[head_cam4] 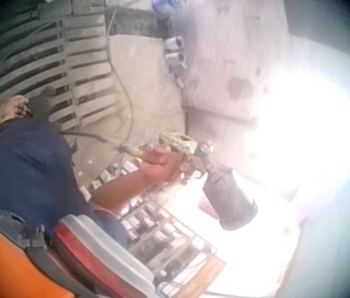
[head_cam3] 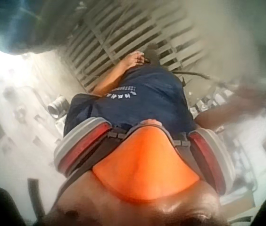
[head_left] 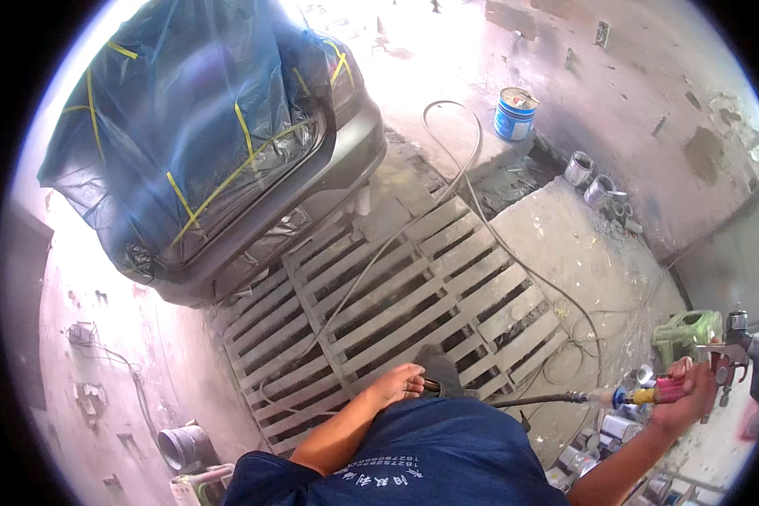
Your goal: The person walks through a workshop carrying a spray gun and a paint can. They pour a liquid from a plastic bottle into the spray gun's cup, then open a paint bucket and use a brush to scoop paint into the cup, mixing it with the liquid.
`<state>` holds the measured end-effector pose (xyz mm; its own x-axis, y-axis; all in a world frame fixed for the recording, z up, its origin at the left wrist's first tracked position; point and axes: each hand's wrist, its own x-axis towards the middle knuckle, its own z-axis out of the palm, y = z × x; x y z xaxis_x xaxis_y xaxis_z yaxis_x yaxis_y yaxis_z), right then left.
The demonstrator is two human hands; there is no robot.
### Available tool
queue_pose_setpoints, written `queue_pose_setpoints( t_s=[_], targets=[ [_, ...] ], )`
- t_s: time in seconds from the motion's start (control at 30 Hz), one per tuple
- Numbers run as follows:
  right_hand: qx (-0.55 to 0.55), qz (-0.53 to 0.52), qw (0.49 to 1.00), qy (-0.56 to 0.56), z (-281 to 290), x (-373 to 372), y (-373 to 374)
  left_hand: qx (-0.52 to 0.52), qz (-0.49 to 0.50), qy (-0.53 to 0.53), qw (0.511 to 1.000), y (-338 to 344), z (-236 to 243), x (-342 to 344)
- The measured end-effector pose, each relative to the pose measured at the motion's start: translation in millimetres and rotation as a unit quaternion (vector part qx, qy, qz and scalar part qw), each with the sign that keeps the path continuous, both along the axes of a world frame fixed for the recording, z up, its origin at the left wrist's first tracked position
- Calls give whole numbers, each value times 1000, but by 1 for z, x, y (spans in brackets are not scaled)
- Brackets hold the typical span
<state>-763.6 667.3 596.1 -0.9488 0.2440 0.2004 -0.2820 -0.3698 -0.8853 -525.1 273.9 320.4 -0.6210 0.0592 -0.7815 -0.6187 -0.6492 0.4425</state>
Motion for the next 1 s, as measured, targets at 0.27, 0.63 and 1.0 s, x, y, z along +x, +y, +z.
queue_pose_setpoints(
  t_s=[0.27, 0.63, 1.0],
  targets=[
    [82, -58, 995, 16, 8, -143, 7, 45, 31, 13, 998, 22, -44, -116],
    [173, -77, 980, 56, 48, -335, -2, -5, -46, 9, 999, 16, -69, -267],
    [218, 23, 974, 63, 17, -560, 71, 64, 72, 20, 995, 68, -49, -345]
  ],
)
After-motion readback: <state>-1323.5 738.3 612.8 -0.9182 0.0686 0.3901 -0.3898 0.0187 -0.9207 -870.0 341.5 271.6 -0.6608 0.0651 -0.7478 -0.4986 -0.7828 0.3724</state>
